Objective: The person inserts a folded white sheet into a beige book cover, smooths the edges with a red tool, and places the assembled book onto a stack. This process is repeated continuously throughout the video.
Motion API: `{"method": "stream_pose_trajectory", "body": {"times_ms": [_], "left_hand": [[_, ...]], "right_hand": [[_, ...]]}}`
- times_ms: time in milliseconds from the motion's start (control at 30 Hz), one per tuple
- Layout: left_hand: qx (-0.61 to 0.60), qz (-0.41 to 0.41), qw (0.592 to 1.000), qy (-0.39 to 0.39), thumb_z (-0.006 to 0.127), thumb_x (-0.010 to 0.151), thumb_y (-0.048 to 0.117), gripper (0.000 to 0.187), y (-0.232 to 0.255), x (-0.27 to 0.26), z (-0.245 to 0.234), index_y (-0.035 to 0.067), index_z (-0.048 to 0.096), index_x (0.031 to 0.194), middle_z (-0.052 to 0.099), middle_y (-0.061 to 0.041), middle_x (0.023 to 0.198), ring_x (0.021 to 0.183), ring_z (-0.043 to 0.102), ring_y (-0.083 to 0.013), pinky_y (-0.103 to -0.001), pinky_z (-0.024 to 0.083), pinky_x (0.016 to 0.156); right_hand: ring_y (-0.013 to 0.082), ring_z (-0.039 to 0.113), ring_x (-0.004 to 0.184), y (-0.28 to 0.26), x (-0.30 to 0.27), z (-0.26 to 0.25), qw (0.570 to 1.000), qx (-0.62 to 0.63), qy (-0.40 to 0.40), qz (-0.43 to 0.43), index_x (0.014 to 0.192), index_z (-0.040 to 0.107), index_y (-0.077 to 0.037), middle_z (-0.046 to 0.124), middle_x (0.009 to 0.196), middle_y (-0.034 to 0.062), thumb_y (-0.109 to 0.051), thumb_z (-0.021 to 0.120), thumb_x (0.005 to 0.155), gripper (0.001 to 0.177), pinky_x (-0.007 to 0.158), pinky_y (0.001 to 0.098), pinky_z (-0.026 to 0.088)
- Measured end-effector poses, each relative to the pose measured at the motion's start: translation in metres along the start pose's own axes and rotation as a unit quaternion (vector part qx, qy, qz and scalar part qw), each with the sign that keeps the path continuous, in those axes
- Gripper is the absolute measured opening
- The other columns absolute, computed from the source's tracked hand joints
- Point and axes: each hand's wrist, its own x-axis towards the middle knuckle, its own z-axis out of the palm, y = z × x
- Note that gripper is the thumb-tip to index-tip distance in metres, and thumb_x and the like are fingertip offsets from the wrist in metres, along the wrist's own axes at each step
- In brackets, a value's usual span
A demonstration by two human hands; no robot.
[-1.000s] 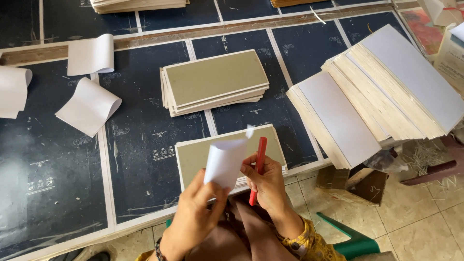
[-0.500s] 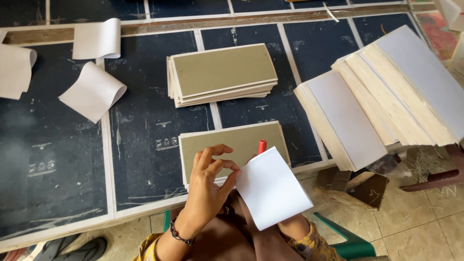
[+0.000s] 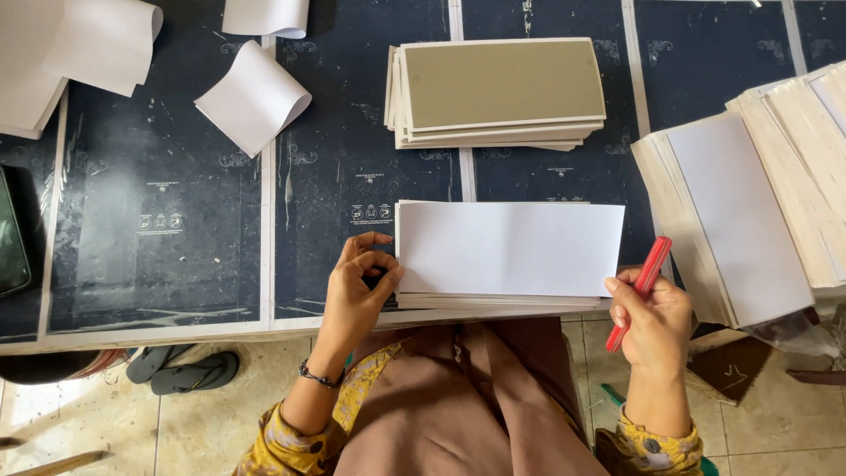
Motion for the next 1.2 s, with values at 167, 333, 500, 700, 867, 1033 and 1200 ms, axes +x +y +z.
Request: {"method": "stream_pose_trajectory", "body": {"times_ms": [167, 333, 500, 700, 867, 1033, 1200], "left_hand": [[-0.002, 0.009, 1.0, 0.01, 0.078, 0.086, 0.006, 0.009, -0.004, -0.002, 0.001, 0.0, 0.073, 0.082, 0.066, -0.017, 0.122, 0.104, 0.069, -0.0338, -0.038, 0.056, 0.087], [-0.001, 0.008, 1.0, 0.019, 0.078, 0.086, 0.005, 0.008, 0.0, -0.006, 0.003, -0.001, 0.073, 0.082, 0.065, -0.017, 0.122, 0.106, 0.067, -0.0336, -0.038, 0.056, 0.088], [0.031, 0.079, 0.995, 0.049, 0.078, 0.084, 0.001, 0.007, -0.002, -0.008, 0.006, -0.001, 0.071, 0.086, 0.065, -0.019, 0.122, 0.105, 0.069, -0.0388, -0.039, 0.059, 0.086], [0.11, 0.117, 0.986, 0.049, 0.075, 0.091, 0.002, 0.004, -0.006, -0.011, 0.005, 0.005, 0.072, 0.092, 0.064, -0.014, 0.126, 0.12, 0.062, -0.0251, -0.036, 0.048, 0.105], [0.125, 0.055, 0.99, 0.045, 0.076, 0.094, 0.006, 0.005, -0.005, -0.015, 0.008, 0.004, 0.074, 0.097, 0.062, -0.013, 0.132, 0.109, 0.065, -0.0192, -0.031, 0.054, 0.092], [0.145, 0.036, 0.988, 0.048, 0.076, 0.095, 0.007, 0.006, -0.002, -0.017, 0.008, 0.004, 0.074, 0.099, 0.061, -0.013, 0.134, 0.103, 0.066, -0.0188, -0.033, 0.055, 0.091], [0.155, 0.023, 0.987, 0.047, 0.076, 0.095, 0.008, 0.006, 0.0, -0.017, 0.009, 0.004, 0.074, 0.099, 0.061, -0.012, 0.134, 0.096, 0.066, -0.0184, -0.032, 0.055, 0.089]], "right_hand": [[0.0059, 0.043, 0.042, -0.003, 0.003, 0.006, 1.0, -0.018, -0.005, 0.001, 0.096, 0.068, 0.003, 0.045, 0.055, 0.004, 0.004, 0.079, 0.089, 0.013, 0.041, 0.0195, 0.038], [0.0061, 0.043, 0.042, 0.003, 0.004, 0.007, 1.0, -0.028, -0.008, 0.006, 0.096, 0.067, 0.004, 0.045, 0.056, 0.0041, 0.003, 0.079, 0.09, 0.013, 0.041, 0.0194, 0.038], [0.0059, 0.042, 0.042, 0.034, 0.017, -0.007, 1.0, -0.012, -0.007, 0.025, 0.096, 0.067, 0.003, 0.045, 0.058, 0.0038, 0.002, 0.079, 0.089, 0.014, 0.038, 0.018, 0.035], [0.006, 0.045, 0.043, 0.037, 0.02, -0.009, 0.997, -0.038, -0.016, 0.061, 0.086, 0.068, -0.005, 0.055, 0.058, 0.001, -0.007, 0.083, 0.08, 0.016, 0.038, 0.0203, 0.031], [0.0096, 0.055, 0.054, 0.018, 0.019, -0.004, 0.997, -0.003, -0.055, 0.046, 0.081, 0.07, -0.003, 0.07, 0.088, 0.0086, 0.005, 0.081, 0.083, 0.014, 0.04, 0.0186, 0.038], [0.0115, 0.057, 0.059, 0.014, 0.016, 0.0, 0.997, -0.037, -0.07, 0.002, 0.079, 0.069, -0.004, 0.069, 0.093, 0.01, 0.006, 0.079, 0.084, 0.015, 0.044, 0.0208, 0.043], [0.0119, 0.057, 0.058, 0.017, 0.016, -0.002, 0.996, -0.037, -0.077, 0.001, 0.082, 0.069, -0.004, 0.07, 0.095, 0.0086, 0.005, 0.078, 0.086, 0.014, 0.045, 0.0216, 0.044]]}}
